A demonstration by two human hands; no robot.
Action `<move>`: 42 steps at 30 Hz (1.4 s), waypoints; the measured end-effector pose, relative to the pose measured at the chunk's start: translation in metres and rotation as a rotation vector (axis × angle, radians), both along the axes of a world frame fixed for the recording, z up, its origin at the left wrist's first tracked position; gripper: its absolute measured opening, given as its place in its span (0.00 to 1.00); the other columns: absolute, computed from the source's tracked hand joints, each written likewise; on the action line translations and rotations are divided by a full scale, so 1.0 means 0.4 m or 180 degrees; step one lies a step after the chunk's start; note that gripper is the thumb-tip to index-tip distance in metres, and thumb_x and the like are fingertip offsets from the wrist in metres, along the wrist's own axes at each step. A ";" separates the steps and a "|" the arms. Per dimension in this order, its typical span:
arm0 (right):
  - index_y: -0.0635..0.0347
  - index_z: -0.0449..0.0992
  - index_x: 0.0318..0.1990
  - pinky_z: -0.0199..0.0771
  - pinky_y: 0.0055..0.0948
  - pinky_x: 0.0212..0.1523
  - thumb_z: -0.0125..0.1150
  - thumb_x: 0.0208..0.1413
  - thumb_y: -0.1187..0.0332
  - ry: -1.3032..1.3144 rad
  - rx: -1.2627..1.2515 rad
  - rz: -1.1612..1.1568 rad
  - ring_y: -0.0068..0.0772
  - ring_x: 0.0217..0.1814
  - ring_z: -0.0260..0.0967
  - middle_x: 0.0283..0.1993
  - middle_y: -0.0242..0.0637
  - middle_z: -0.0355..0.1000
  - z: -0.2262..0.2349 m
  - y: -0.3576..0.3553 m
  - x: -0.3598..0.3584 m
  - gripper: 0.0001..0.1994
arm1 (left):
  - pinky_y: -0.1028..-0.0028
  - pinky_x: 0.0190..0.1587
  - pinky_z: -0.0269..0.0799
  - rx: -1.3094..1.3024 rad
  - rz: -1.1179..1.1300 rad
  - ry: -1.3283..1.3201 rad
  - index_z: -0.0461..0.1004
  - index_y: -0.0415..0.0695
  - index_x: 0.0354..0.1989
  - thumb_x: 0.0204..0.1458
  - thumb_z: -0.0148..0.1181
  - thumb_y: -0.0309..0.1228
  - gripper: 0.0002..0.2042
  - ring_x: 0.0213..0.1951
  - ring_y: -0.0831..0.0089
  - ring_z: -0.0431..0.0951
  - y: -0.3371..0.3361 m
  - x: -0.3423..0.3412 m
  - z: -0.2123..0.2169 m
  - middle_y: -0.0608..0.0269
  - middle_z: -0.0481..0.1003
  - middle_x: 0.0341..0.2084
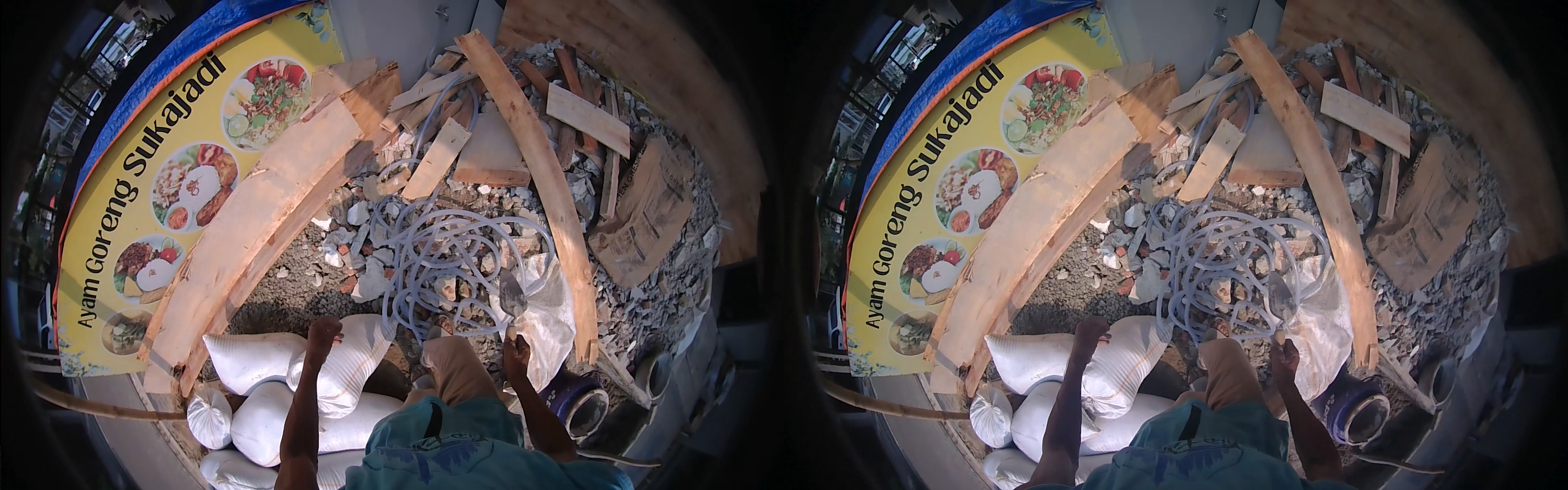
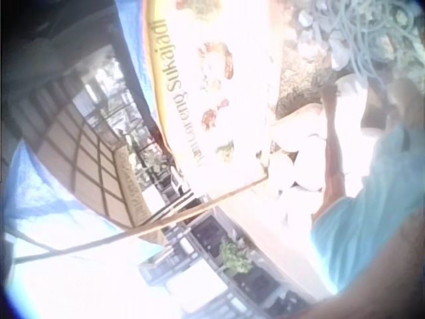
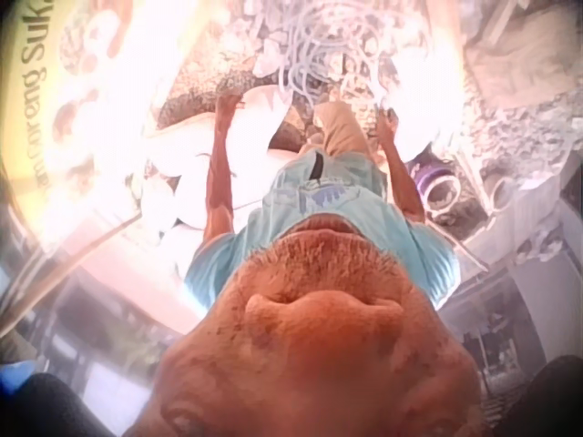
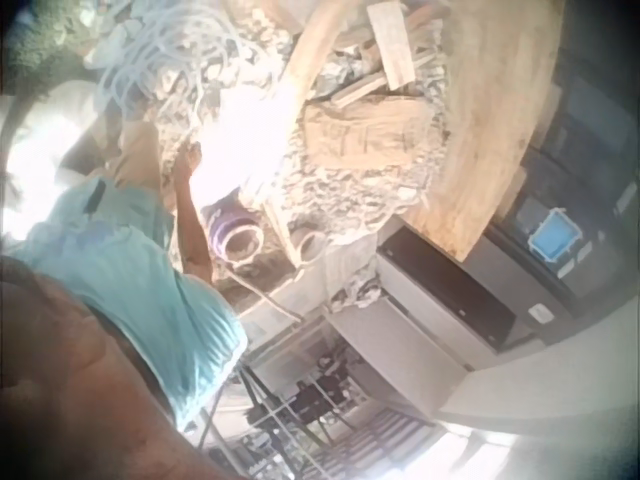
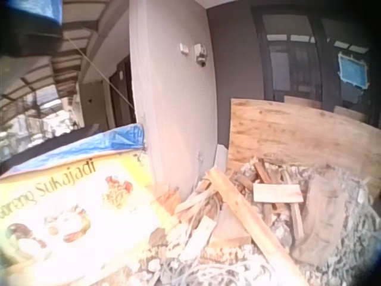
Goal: The person carries a bucket down a staircase and walks outside to a construction area. They use a trowel to scoop cement from a wooden mixing frame into the bucket.
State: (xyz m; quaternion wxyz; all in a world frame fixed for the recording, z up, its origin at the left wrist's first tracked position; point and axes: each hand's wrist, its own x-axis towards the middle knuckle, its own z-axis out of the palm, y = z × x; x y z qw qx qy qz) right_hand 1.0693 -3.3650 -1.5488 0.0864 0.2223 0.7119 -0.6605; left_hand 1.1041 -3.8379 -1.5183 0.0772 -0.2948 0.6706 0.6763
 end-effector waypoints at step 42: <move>0.63 0.73 0.38 0.69 0.34 0.16 0.57 0.33 0.79 -0.0119 0.2385 0.2460 0.35 0.15 0.69 0.21 0.45 0.71 -0.209 0.251 -0.355 0.17 | 0.67 0.27 0.66 -0.3134 0.1183 0.1312 0.69 0.38 0.30 0.40 0.68 0.36 0.17 0.21 0.65 0.68 -0.290 -0.573 0.615 0.54 0.72 0.18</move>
